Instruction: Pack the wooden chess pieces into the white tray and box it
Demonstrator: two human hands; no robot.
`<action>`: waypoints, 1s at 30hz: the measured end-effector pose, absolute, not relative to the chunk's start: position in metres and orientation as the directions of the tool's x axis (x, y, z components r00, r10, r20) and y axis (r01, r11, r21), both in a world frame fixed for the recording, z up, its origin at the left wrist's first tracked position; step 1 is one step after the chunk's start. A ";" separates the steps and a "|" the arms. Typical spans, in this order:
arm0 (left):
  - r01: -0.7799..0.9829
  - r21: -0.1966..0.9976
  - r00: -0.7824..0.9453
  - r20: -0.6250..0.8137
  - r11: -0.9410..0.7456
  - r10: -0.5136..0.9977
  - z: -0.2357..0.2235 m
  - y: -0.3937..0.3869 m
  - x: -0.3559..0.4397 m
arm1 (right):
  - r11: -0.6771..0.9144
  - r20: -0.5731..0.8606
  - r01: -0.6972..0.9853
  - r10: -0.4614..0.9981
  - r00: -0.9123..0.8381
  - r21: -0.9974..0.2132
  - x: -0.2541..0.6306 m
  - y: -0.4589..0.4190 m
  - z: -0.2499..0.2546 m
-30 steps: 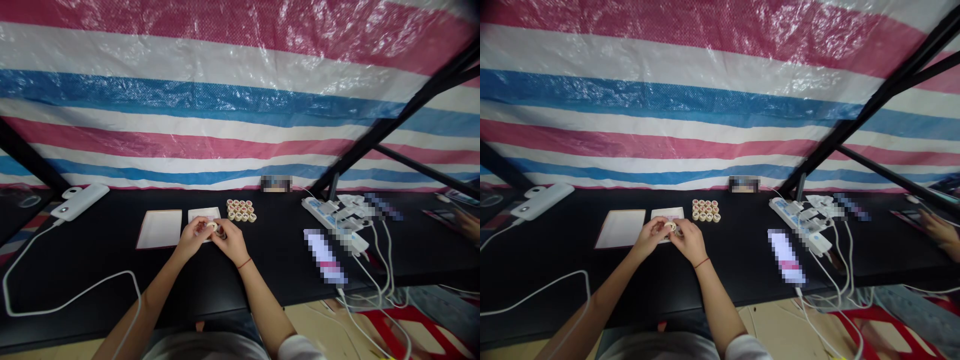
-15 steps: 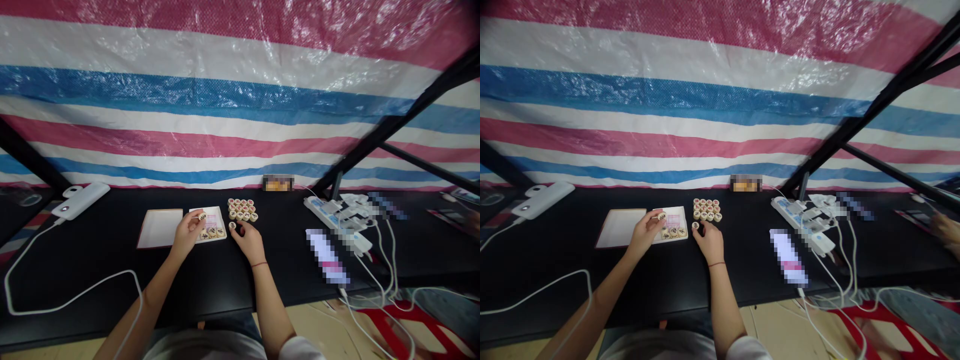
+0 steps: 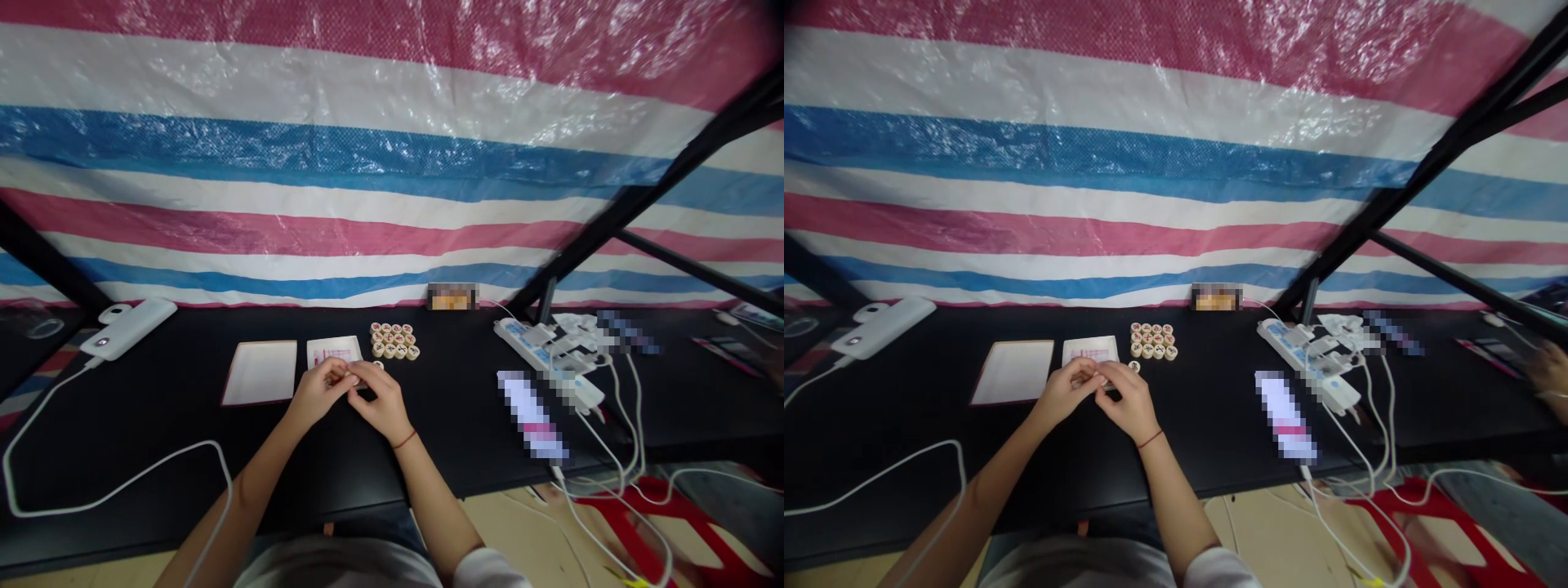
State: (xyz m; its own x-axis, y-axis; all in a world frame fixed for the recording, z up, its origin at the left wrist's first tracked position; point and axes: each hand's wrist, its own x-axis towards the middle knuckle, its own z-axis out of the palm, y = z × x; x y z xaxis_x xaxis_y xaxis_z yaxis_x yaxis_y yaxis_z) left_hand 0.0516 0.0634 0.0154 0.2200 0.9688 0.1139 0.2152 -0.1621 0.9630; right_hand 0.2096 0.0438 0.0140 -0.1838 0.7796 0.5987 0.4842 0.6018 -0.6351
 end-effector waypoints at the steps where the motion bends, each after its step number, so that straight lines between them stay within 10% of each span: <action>1: 0.247 0.953 0.223 0.120 -0.175 0.968 0.017 0.064 0.050 | 0.598 0.600 0.489 0.780 -0.175 -0.635 0.211 0.044 0.013; 8: 0.702 0.615 0.173 0.344 -0.360 0.923 0.014 0.081 0.021 | 0.258 0.499 0.684 0.848 0.179 -0.683 0.238 0.058 0.000; 13: 0.879 0.396 0.197 0.204 -0.265 0.959 0.007 0.080 0.017 | 0.199 0.405 0.753 0.909 0.097 -0.628 0.245 0.063 -0.010; 30: 0.864 0.408 0.261 0.137 -0.295 0.956 0.025 0.067 0.027 | 0.294 0.488 0.745 0.872 0.048 -0.599 0.236 0.059 -0.003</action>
State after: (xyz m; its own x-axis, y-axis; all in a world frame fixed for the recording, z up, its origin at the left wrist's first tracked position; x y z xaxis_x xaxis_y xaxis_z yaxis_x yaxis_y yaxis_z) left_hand 0.0269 0.0675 0.0246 0.2611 0.9555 0.1369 0.8641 -0.2946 0.4080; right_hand 0.2363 0.0586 -0.0035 0.0475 0.8718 0.4876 0.7446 0.2945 -0.5991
